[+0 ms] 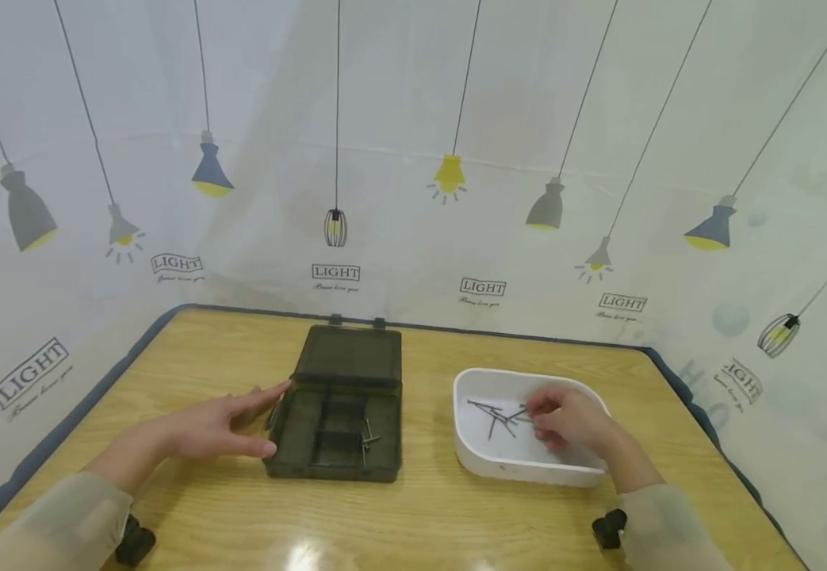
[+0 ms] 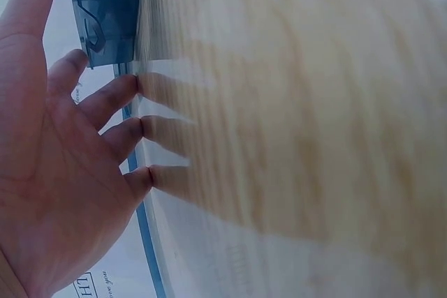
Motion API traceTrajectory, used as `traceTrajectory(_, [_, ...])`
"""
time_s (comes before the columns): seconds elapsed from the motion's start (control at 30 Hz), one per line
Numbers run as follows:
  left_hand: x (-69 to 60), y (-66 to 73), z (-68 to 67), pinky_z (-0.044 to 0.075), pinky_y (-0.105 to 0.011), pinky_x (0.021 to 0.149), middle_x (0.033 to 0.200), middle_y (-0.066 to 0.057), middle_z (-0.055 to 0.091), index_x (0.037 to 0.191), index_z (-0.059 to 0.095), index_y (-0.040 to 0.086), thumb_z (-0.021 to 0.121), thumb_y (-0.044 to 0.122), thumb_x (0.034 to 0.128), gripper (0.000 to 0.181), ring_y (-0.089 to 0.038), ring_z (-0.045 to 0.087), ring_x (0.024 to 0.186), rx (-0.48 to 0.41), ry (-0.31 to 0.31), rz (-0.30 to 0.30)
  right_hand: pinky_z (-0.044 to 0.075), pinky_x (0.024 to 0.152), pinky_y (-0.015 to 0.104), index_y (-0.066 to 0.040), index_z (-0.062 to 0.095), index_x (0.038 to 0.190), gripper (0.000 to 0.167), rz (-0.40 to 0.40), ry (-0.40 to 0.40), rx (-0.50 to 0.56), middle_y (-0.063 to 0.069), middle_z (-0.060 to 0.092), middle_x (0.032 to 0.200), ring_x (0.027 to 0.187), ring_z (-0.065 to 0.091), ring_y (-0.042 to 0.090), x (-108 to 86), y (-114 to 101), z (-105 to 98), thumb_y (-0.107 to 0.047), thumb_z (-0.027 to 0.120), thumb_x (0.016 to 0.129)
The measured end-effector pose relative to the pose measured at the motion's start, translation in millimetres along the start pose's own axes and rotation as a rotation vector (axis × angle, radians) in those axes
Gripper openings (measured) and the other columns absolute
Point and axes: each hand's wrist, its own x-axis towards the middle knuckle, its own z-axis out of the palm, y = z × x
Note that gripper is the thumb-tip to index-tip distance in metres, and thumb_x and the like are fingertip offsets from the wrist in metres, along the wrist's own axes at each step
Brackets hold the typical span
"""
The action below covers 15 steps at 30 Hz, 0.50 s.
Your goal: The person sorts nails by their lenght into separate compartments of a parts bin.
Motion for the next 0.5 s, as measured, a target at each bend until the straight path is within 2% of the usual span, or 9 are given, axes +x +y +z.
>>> traceTrajectory(0.17, [0.1, -1.0, 0.6, 0.013, -0.089, 0.122, 0.182, -0.022, 0.02, 0.177, 0.02, 0.035, 0.076, 0.058, 0.0997, 0.099, -0.059, 0.011, 0.166, 0.007, 0.012, -0.002, 0.059, 0.07, 0.033, -0.004, 0.074, 0.115, 0.014, -0.007, -0.015, -0.07, 0.007, 0.073, 0.097, 0.079, 0.067, 0.019, 3.7, 0.9, 5.1, -0.008, 0.075, 0.102])
traceTrajectory(0.5, [0.0, -3.2, 1.5, 0.012, -0.089, 0.122, 0.182, -0.021, 0.02, 0.177, 0.02, 0.036, 0.075, 0.059, 0.1002, 0.098, -0.058, 0.011, 0.166, 0.013, 0.016, 0.001, 0.056, 0.069, 0.032, -0.008, 0.076, 0.115, 0.014, 0.02, -0.017, -0.132, 0.005, 0.071, 0.095, 0.079, 0.064, 0.019, 8.2, 0.8, 9.8, -0.012, 0.075, 0.102])
